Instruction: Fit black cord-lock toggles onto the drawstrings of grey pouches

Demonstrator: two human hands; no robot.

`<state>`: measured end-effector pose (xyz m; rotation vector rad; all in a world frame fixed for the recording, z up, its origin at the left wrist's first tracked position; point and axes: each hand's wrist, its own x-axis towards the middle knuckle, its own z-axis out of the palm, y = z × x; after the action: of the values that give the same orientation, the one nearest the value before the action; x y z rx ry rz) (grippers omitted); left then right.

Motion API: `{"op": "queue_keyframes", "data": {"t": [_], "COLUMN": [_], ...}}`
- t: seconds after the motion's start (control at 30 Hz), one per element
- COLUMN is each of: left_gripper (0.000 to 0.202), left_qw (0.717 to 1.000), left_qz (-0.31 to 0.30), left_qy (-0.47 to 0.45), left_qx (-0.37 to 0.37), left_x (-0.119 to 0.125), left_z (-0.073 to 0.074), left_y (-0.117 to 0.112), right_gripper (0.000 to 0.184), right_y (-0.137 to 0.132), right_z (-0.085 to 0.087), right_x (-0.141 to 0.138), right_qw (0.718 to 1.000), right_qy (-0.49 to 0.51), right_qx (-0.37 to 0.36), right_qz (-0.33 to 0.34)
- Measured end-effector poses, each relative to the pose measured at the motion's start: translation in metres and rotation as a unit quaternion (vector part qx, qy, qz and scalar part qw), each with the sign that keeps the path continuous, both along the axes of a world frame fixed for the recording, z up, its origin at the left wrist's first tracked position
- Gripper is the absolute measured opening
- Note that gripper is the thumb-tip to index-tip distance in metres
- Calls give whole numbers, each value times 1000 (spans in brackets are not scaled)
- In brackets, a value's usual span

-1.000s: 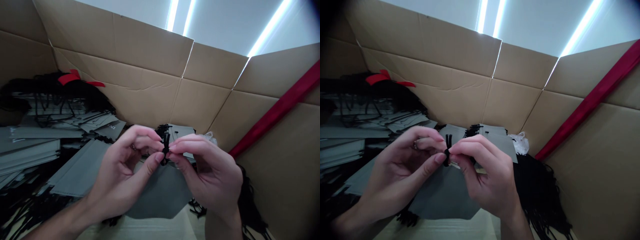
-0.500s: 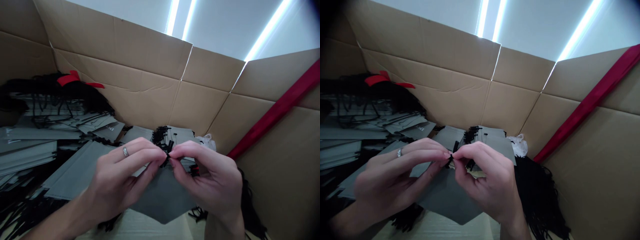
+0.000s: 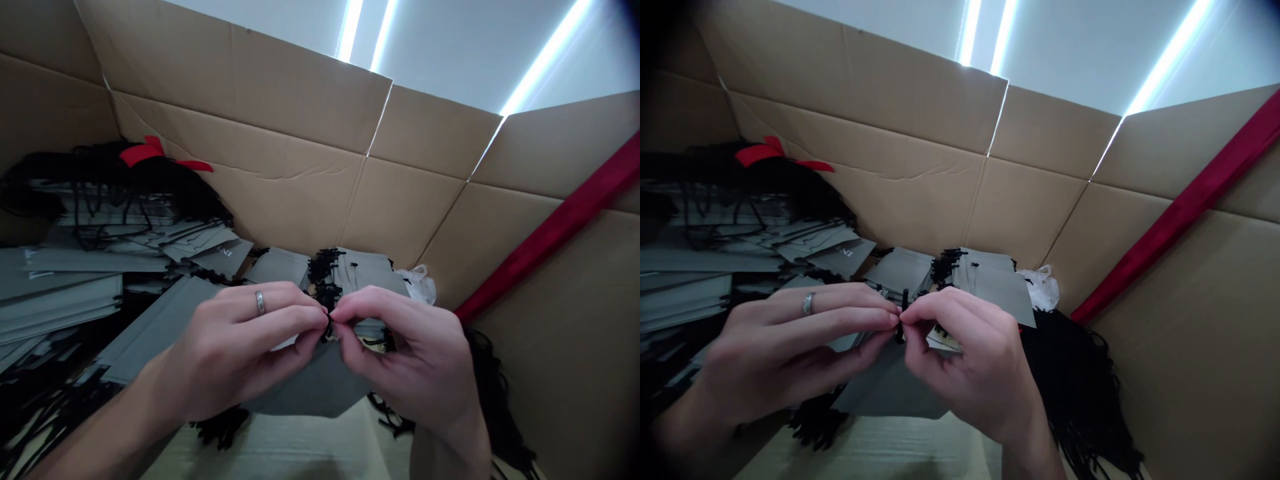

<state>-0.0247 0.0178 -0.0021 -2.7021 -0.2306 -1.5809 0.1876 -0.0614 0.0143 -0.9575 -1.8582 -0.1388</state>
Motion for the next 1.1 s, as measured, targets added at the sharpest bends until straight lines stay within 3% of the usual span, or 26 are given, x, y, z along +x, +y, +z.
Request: {"op": "queue_keyframes", "data": {"t": [0.27, 0.43, 0.67, 0.73, 0.93, 1.1], "left_gripper": [15, 22, 23, 21, 11, 8], "left_qw": [997, 995, 970, 977, 998, 996], "left_qz": [-6, -52, -169, -152, -10, 5], "left_qy": [-56, -82, -87, -85, -41, -33], "left_qx": [50, -19, -151, -121, 46, 88], "left_x": [6, 6, 8, 7, 2, 3], "left_z": [-5, -5, -2, -1, -7, -10], "left_y": [7, 9, 17, 17, 6, 5], "right_gripper": [13, 16, 27, 27, 18, 14], "right_y": [5, 7, 15, 16, 7, 3], "right_z": [-4, -6, -13, -13, -5, -2], "right_x": [-3, -5, -3, -1, 2, -2], "right_qw": [999, 999, 983, 986, 999, 1000], "right_qy": [-24, 16, 140, 134, 36, -15], "right_qx": [36, 27, -70, -61, -19, -1], "right_qz": [-14, 18, 99, 80, 19, -16]}}
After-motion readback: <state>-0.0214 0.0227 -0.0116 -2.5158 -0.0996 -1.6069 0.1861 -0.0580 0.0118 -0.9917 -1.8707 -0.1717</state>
